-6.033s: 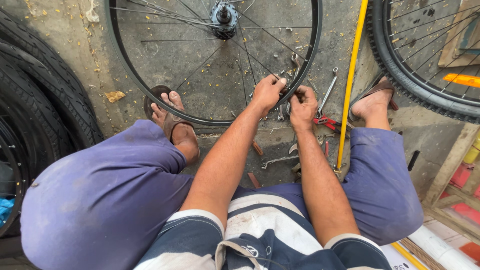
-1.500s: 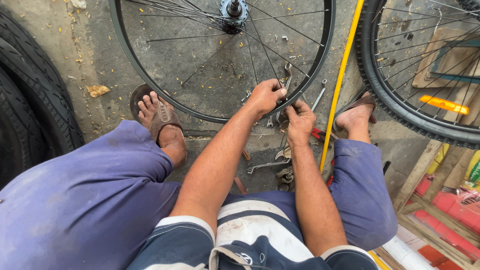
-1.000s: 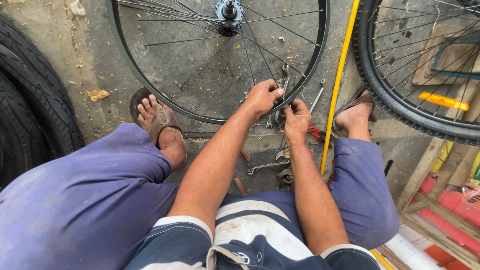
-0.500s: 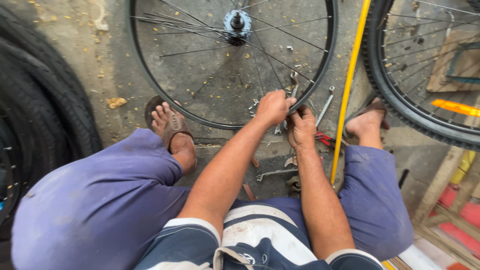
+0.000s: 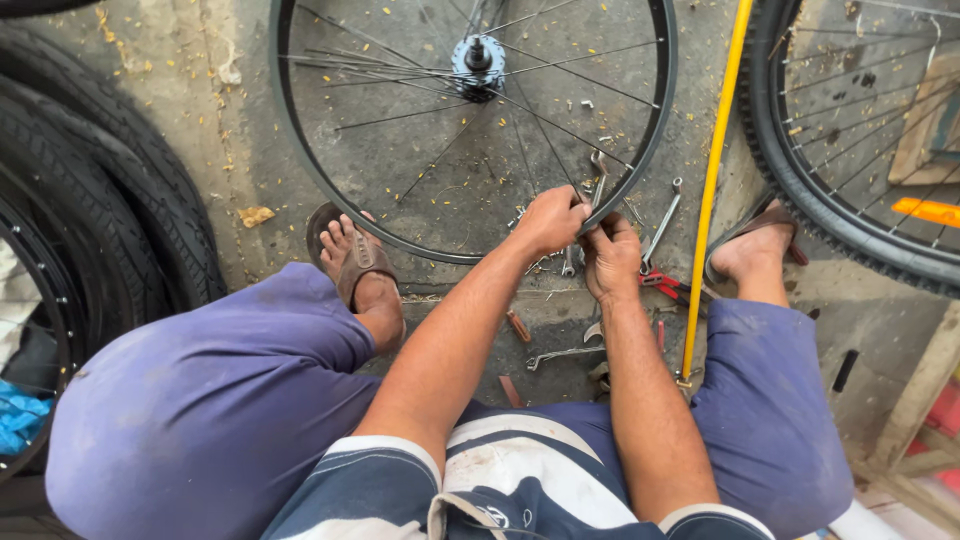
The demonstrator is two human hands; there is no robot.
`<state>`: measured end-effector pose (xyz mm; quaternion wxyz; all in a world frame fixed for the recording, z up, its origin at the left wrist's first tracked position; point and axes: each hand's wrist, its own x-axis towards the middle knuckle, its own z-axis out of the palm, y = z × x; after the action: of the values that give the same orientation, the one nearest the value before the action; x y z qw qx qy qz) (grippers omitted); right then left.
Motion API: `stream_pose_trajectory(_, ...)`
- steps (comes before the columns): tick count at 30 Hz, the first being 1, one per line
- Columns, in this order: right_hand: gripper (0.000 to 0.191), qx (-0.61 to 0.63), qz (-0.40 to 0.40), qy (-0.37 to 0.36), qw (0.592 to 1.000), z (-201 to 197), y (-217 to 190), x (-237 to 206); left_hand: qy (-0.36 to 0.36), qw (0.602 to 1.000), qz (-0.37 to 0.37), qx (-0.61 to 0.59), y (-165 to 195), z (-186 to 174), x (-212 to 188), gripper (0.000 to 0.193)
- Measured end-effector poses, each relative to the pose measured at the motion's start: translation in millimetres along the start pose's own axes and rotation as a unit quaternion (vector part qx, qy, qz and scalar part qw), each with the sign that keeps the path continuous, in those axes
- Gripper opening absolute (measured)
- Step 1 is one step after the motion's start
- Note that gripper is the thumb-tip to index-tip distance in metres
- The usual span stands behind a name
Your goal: The person sits on the floor lacing a bicycle wheel, threading spokes through the hub and seating them into the rim, picking spoke nipples from the ground and tightening them by hand while turning the wheel to reach new positions.
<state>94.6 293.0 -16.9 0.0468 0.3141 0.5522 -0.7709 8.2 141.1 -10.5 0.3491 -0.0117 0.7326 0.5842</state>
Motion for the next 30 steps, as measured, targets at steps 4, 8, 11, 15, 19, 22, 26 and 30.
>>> stream_pose_trajectory(4, 0.023, -0.009, 0.004, 0.012, 1.0, -2.5, 2.3, 0.5, 0.016, 0.994, -0.059, 0.092, 20.2, -2.9, -9.7, 0.041)
stream_pose_trajectory(8, 0.021, -0.009, 0.011, 0.003, 1.0, -0.4, -0.3, -2.4, 0.093, 0.965, 0.113, 0.219, 42.5, -24.0, -10.7, 0.033)
stream_pose_trajectory(11, 0.022, 0.019, 0.035, 0.0, 0.999, -0.7, -5.5, -6.5, 0.052, 0.896, 0.277, 0.343, 48.7, -45.1, 11.5, 0.032)
stream_pose_trajectory(15, 0.021, 0.067, 0.049, -0.018, 0.996, -2.6, -6.9, -8.4, -0.111, 0.853, 0.22, 0.461, 34.8, -43.9, 28.1, 0.026)
stream_pose_trajectory(19, 0.018, 0.038, 0.063, 0.007, 0.997, -4.8, 3.0, -6.8, -0.03, 0.827, 0.226, 0.514, 14.2, -14.4, 18.3, 0.017)
stream_pose_trajectory(22, 0.018, 0.02, 0.081, 0.016, 0.996, -10.2, 8.1, -5.0, -0.074, 0.88, 0.23, 0.41, 10.0, -8.0, 22.1, 0.019)
stream_pose_trajectory(26, 0.017, 0.024, 0.081, 0.026, 0.996, -14.6, 10.0, -0.5, -0.114, 0.886, 0.207, 0.4, 13.0, -16.0, 28.1, 0.019)
stream_pose_trajectory(30, 0.017, 0.022, 0.09, 0.029, 0.995, -13.6, 11.2, -0.7, -0.114, 0.886, 0.212, 0.397, 10.7, -18.2, 27.2, 0.021)
